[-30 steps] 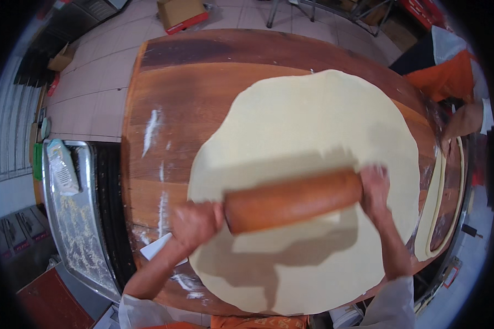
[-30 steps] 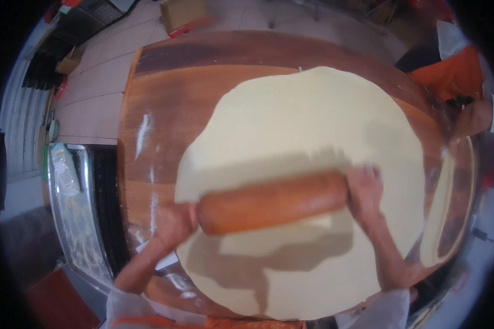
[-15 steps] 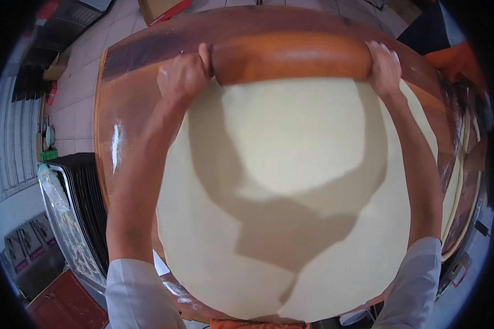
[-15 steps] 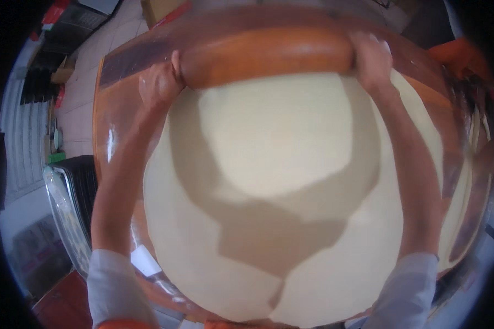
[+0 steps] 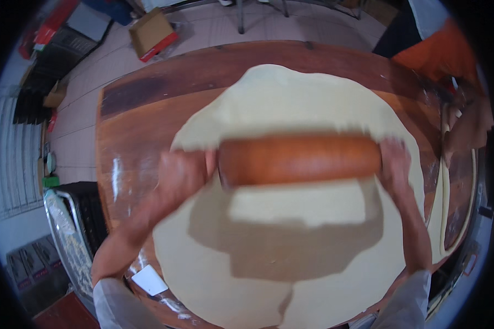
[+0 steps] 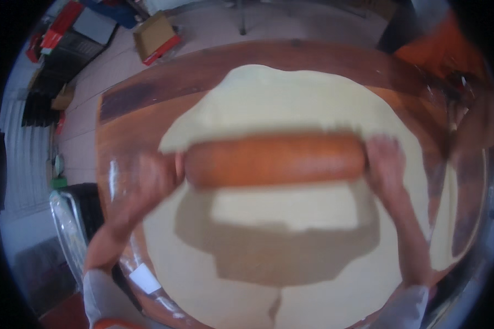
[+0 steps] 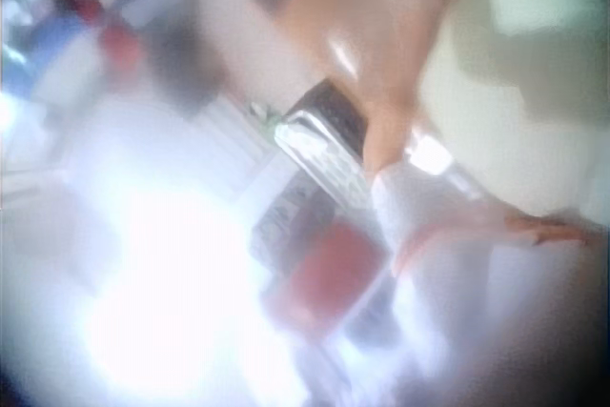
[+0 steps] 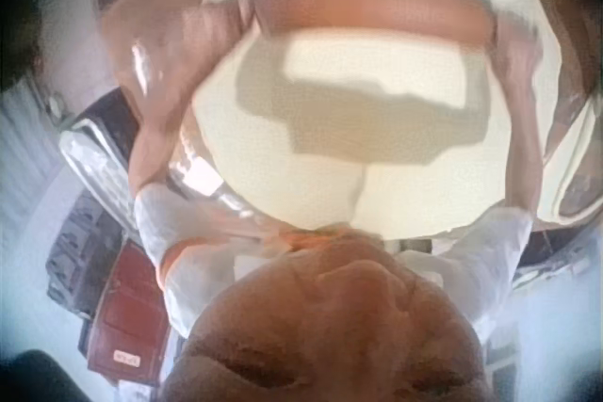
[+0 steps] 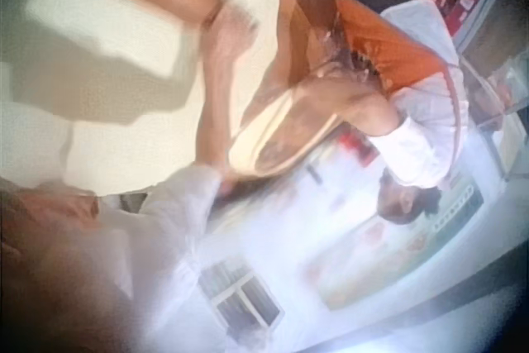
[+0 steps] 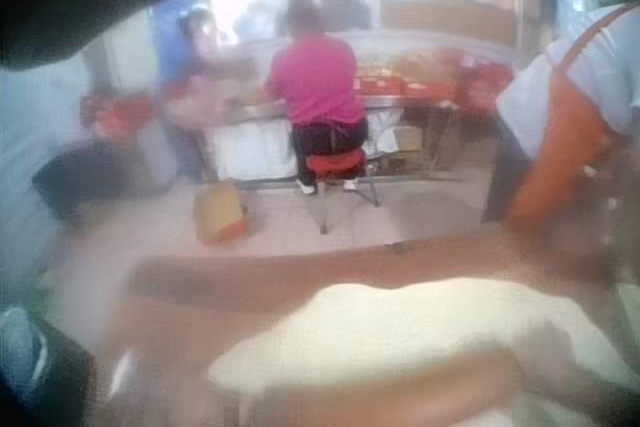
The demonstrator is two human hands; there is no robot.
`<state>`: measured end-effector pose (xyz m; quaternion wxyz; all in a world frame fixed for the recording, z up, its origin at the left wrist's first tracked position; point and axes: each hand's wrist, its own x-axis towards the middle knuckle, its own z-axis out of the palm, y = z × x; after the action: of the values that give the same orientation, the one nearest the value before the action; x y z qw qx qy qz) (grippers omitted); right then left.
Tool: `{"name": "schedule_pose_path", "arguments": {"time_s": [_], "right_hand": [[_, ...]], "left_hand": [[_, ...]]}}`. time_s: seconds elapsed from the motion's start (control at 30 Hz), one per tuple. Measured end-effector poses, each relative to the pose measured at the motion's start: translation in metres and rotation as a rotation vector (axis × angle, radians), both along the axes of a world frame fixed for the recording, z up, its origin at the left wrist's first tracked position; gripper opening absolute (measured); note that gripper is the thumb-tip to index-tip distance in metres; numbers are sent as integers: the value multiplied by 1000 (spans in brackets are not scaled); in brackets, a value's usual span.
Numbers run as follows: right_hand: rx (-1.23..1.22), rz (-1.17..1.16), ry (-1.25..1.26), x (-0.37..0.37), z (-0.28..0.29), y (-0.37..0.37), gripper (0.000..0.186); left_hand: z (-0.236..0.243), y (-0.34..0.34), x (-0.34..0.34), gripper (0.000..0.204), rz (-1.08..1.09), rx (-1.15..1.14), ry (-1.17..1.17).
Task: The person kneads a large piece of dough by hand on a floured wooden table, rolls it out into a large thin circle using a rolling pin, cuts a hole in the center, stretches it into a large ring, and then cuts the ring into segments with a scraper.
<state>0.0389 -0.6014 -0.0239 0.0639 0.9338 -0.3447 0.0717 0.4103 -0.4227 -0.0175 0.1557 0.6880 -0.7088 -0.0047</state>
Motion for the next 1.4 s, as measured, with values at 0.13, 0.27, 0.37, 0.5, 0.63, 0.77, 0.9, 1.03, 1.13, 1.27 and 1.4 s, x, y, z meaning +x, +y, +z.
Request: {"name": "schedule_pose_path", "arguments": {"time_s": [0.13,0.27,0.37,0.5,0.63,0.77,0.9,1.03,1.13,1.27,1.4], "right_hand": [[219,14,84,-62,-7,52,23],[119,-25,-63,-45,-31,-18,28],[-169,-36,-193,-1,-42,-94,41],[-255,-212,-43,29,-40,-178,33],[-82,-316,134,56,-25,-185,41],[-106,-160,-118,-9,15,-105,29],[91,-135,31,-114,-3,41,23],[116,-171,34,-164,-33,62,37],[32,-230,98,-152,-43,-10,45],[-190,-167,-175,-122,-49,-126,40],[-216,-325,-119,-98,-45,-191,33]], "left_hand": [[-26,18,-50,38,-153,130,127],[-53,-65,-32,46,-9,-139,-68],[-52,-133,-11,54,213,-156,-249],[-44,-201,5,60,354,-11,-187],[-46,-218,2,60,446,-36,-136],[5,-147,-35,59,374,89,-113],[-2,-47,-74,34,-290,-42,33],[-39,-74,-108,35,-392,-76,83],[-58,-141,-102,41,-210,-304,-99],[-62,-232,-96,52,50,-240,-218],[-53,-281,-96,59,224,-63,-280]]}}
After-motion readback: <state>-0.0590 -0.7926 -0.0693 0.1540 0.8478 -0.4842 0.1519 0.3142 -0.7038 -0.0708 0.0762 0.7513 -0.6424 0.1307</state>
